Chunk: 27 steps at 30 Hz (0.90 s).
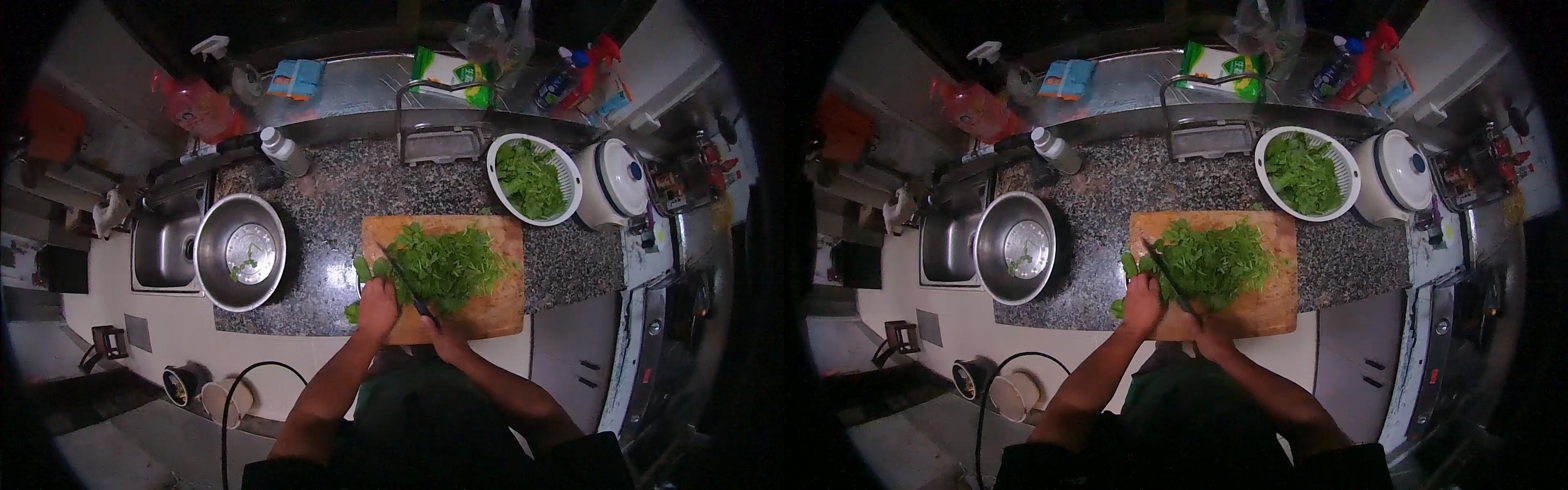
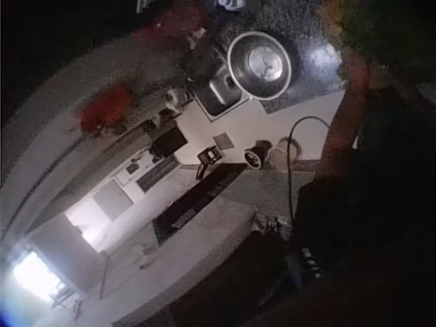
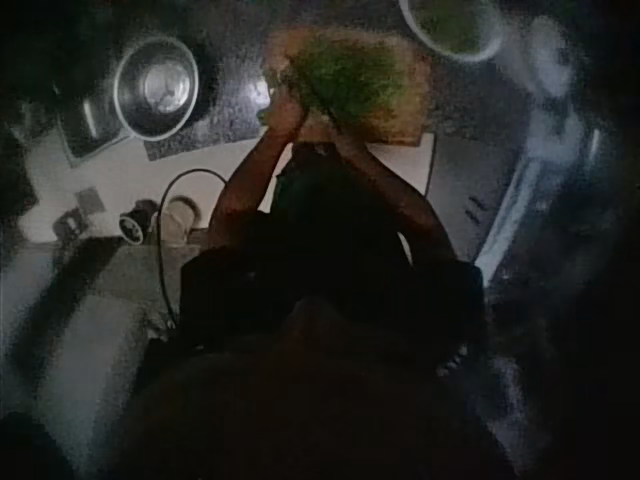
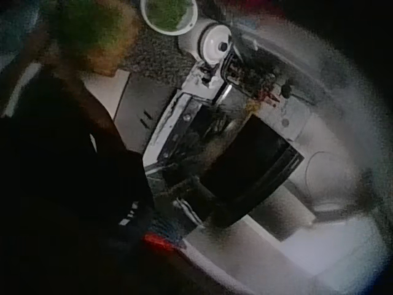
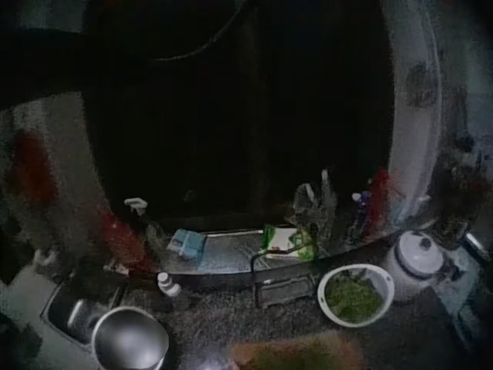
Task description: The person positions a cutting board on a kitchen counter, places greens on it, and chops them using a large knife. They transfer the chopped greens into a colander and a bowl.
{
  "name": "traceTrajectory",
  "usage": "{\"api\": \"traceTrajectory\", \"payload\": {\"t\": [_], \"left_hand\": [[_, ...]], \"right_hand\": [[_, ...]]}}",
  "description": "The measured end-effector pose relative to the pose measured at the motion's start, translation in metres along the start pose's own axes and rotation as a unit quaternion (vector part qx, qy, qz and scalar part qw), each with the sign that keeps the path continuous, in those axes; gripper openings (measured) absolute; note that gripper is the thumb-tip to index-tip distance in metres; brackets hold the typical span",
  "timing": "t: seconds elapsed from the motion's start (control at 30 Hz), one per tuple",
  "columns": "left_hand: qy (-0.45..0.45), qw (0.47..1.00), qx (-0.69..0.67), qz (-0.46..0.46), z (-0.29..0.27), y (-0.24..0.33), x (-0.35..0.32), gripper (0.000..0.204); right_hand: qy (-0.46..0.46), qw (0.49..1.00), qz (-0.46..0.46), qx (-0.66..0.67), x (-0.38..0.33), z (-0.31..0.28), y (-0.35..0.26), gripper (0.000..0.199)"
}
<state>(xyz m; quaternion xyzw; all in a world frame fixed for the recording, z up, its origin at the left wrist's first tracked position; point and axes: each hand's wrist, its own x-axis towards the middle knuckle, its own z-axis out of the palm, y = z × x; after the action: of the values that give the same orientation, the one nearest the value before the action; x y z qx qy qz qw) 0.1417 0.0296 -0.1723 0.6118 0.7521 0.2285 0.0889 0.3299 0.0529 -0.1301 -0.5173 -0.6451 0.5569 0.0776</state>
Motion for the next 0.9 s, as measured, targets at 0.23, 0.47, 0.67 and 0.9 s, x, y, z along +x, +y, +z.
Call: {"api": "traceTrajectory", "payload": {"t": [0.23,0.47,0.67,0.9], "left_hand": [[-0.031,0.999,0.021,-0.038,-0.027,0.024,0.03,0.043],[-0.053,0.997,-0.001,-0.063,-0.02,0.014,0.025,0.077],[-0.052,0.995,0.011,-0.081,-0.008,0.01,0.03,0.068],[-0.049,0.986,-0.082,-0.138,0.012,-0.006,0.019,0.053]], "right_hand": [[-0.077,0.983,0.167,-0.003,-0.031,-0.042,-0.042,0.048],[-0.056,0.995,0.079,-0.007,-0.04,-0.033,-0.038,0.047],[-0.046,0.997,0.054,-0.029,-0.058,-0.037,-0.044,0.045],[-0.09,0.994,0.019,-0.054,-0.031,-0.01,-0.003,0.05]]}}
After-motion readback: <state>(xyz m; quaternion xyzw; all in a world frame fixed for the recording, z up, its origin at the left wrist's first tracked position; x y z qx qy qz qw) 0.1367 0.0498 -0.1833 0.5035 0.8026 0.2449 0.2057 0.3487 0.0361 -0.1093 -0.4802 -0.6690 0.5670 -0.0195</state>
